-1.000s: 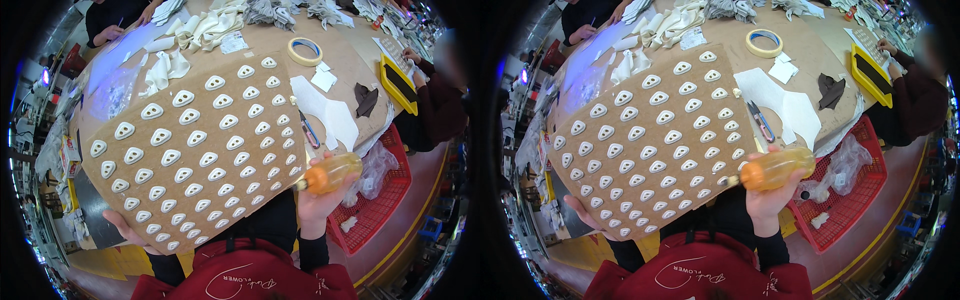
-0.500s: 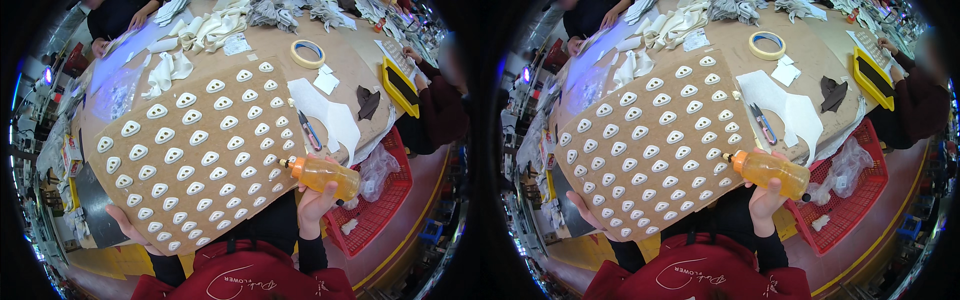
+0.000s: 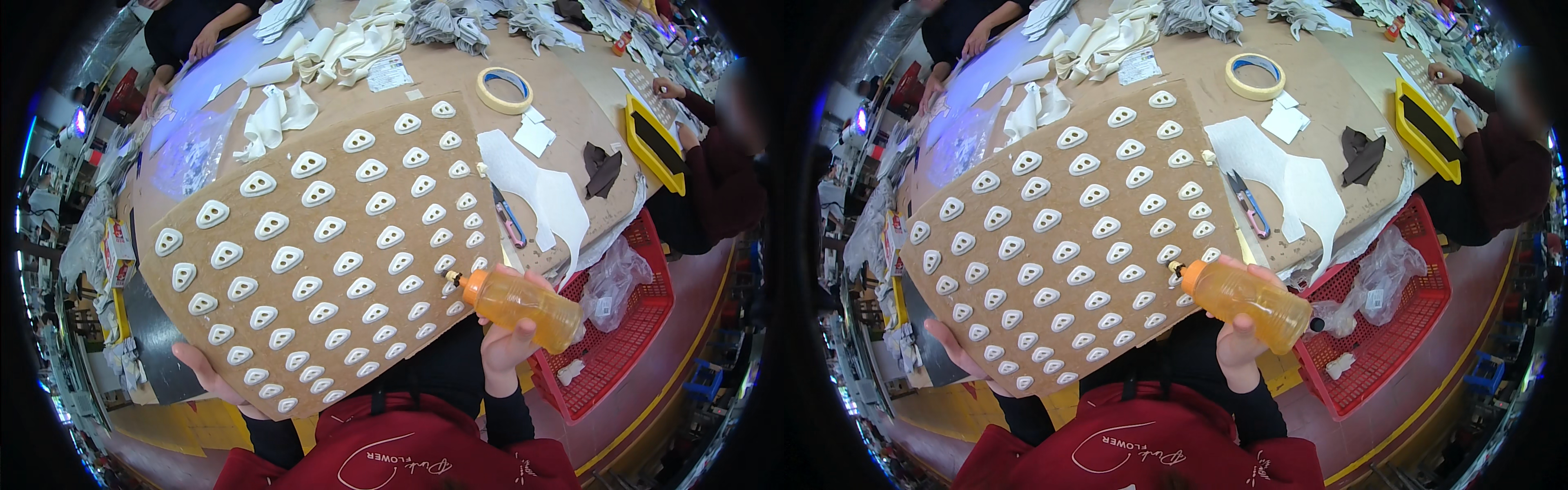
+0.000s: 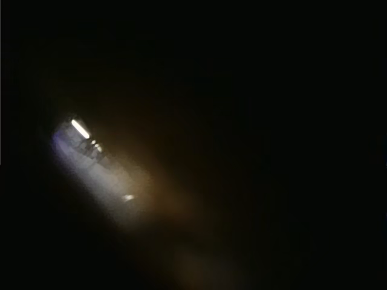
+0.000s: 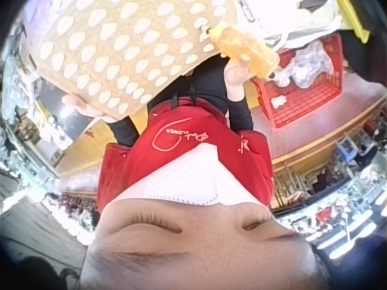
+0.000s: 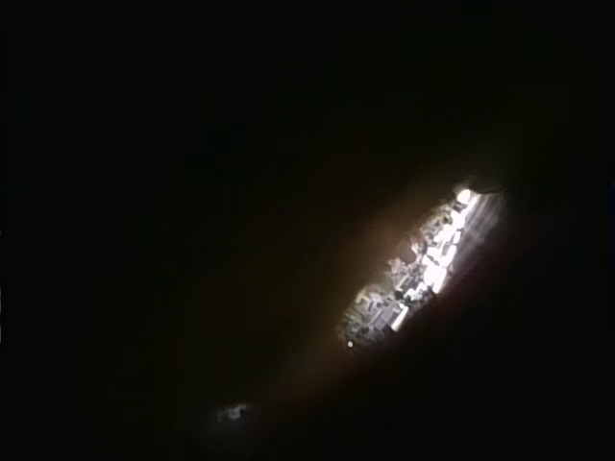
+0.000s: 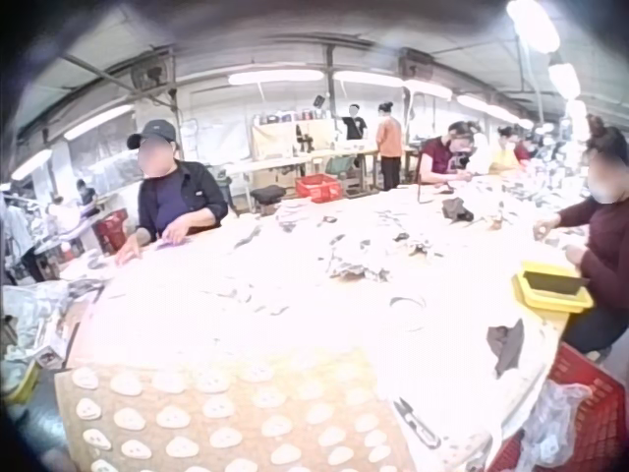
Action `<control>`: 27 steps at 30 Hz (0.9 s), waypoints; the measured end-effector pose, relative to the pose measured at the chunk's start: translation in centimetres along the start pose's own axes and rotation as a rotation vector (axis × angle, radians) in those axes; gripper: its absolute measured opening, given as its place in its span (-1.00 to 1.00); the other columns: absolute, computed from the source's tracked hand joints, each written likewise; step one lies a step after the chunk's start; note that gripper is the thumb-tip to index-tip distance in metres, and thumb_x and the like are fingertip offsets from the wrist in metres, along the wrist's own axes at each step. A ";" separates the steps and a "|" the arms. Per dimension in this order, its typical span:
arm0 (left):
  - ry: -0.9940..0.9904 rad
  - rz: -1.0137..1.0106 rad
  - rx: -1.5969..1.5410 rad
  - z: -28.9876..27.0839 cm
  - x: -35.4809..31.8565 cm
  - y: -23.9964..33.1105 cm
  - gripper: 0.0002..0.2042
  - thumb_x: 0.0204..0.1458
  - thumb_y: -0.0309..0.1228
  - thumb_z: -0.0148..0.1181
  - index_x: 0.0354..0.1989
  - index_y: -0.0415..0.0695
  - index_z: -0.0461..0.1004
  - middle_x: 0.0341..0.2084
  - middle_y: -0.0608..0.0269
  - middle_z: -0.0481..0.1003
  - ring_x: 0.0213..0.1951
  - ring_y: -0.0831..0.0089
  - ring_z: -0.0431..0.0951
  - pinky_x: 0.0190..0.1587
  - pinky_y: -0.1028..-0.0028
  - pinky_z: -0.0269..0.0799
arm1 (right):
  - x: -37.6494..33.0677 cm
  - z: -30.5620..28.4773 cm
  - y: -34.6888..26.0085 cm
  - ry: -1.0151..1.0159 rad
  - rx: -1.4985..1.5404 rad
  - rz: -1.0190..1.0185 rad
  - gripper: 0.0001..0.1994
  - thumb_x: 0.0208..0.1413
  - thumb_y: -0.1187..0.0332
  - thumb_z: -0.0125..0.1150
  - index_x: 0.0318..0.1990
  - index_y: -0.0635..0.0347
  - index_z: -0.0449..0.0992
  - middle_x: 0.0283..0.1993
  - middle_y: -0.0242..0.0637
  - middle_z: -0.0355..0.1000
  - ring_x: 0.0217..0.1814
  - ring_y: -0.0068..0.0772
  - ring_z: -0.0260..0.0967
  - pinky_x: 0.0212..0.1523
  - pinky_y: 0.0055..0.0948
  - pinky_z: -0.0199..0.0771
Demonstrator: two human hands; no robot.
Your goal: The person applies glue from a squeeze bottle onto small white fabric pieces arranged on a cardboard sheet. They then place additional small white pieces onto the glued spots and continue applying glue to the remaining pieces on the board.
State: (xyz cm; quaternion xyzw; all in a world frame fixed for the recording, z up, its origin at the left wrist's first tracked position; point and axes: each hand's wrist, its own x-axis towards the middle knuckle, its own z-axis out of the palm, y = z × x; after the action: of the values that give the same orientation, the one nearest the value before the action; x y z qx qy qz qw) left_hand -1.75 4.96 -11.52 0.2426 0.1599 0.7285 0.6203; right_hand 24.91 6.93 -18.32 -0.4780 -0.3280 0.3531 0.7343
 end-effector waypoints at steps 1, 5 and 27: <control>-0.001 0.003 0.001 -0.1 -0.1 0.0 -0.27 0.15 0.18 -0.22 0.33 -0.09 -0.07 0.28 -0.12 0.03 0.22 -0.02 0.20 0.15 -0.16 0.21 | -0.2 -0.1 0.1 0.002 -0.016 -0.025 -0.25 -0.04 -0.26 0.14 0.09 0.19 0.20 -0.09 0.06 0.43 -0.38 -0.34 0.45 -0.62 -0.59 0.38; 0.031 0.016 0.027 0.0 -0.3 0.1 -0.27 0.13 0.19 -0.21 0.33 -0.08 -0.06 0.28 -0.11 0.03 0.22 -0.03 0.21 0.15 -0.18 0.21 | -0.8 -0.1 0.5 -0.024 -0.052 -0.107 -0.24 -0.05 -0.26 0.16 0.08 0.20 0.19 -0.09 0.05 0.43 -0.34 -0.31 0.47 -0.60 -0.58 0.42; -0.148 -0.020 0.014 -1.6 -1.2 1.1 -0.29 0.15 0.14 -0.18 0.34 -0.09 -0.07 0.31 -0.06 0.00 0.28 0.01 0.09 0.25 -0.19 -0.01 | 1.6 0.6 -2.5 -0.225 -0.010 -0.108 -0.33 -0.06 0.12 0.38 0.10 0.29 0.19 0.02 0.06 0.37 0.07 -0.17 0.37 0.03 -0.30 0.43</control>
State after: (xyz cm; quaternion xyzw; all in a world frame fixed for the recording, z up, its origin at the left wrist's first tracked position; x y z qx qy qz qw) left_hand -3.44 3.70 -12.47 0.2987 0.1208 0.7013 0.6359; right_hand 25.80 7.78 -15.58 -0.4206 -0.4357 0.3627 0.7083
